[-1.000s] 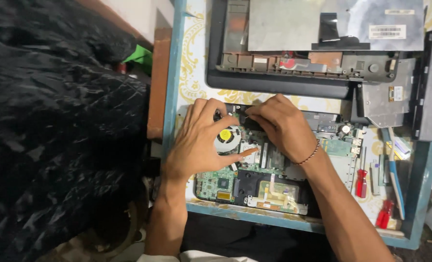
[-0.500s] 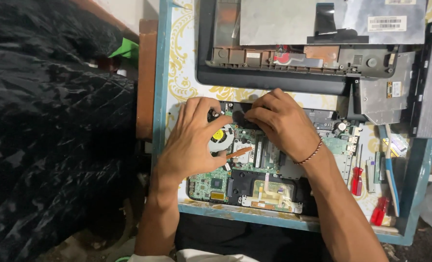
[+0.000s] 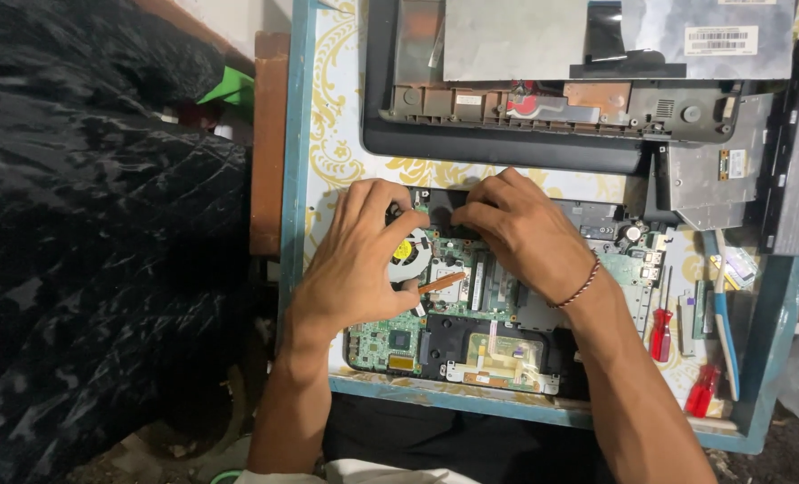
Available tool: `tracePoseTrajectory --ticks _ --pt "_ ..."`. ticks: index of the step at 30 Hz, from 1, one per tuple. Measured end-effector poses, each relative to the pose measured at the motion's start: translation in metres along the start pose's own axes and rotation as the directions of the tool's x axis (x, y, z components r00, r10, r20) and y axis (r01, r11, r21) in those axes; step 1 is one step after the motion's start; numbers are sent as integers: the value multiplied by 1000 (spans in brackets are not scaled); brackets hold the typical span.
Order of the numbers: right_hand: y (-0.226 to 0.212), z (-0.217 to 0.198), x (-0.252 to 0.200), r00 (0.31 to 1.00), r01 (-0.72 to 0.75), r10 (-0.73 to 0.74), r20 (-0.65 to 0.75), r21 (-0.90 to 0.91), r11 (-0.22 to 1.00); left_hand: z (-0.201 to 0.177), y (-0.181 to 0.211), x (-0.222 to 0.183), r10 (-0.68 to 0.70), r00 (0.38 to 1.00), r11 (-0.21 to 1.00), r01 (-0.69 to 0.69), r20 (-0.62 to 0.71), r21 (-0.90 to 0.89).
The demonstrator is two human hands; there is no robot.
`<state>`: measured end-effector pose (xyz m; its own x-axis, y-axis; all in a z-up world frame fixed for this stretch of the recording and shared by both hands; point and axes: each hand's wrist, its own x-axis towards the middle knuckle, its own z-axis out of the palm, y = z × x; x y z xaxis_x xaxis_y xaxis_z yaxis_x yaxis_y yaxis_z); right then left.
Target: The person is reassembling a laptop by seating the motherboard into the chassis, connecting ribbon cables, and fitting the upper casing.
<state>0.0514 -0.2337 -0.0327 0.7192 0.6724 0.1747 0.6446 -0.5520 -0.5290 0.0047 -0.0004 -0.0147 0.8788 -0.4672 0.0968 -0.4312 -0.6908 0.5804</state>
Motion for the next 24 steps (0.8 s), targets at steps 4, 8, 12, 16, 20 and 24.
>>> tracePoseTrajectory --ticks 4,8,12,16,20,24 --pt "1 3 -1 1000 7 -8 18 32 999 1 -2 0 0 1000 1000 0 2 6" --pt "2 3 -2 999 4 -4 44 -11 1000 1 -3 0 3 1000 1000 -3 2 9" --pt "2 4 -1 998 4 -1 63 -35 999 0 -2 1 -2 1000 1000 2 13 2" --pt "3 5 -1 998 -7 10 55 -52 999 0 -2 0 -7 1000 1000 7 19 1" --pt "-1 0 0 998 -5 7 63 -29 1000 0 0 0 -19 999 1000 19 29 5" --pt "1 1 -2 993 -32 29 116 22 999 3 -3 0 -16 1000 1000 16 13 -1"
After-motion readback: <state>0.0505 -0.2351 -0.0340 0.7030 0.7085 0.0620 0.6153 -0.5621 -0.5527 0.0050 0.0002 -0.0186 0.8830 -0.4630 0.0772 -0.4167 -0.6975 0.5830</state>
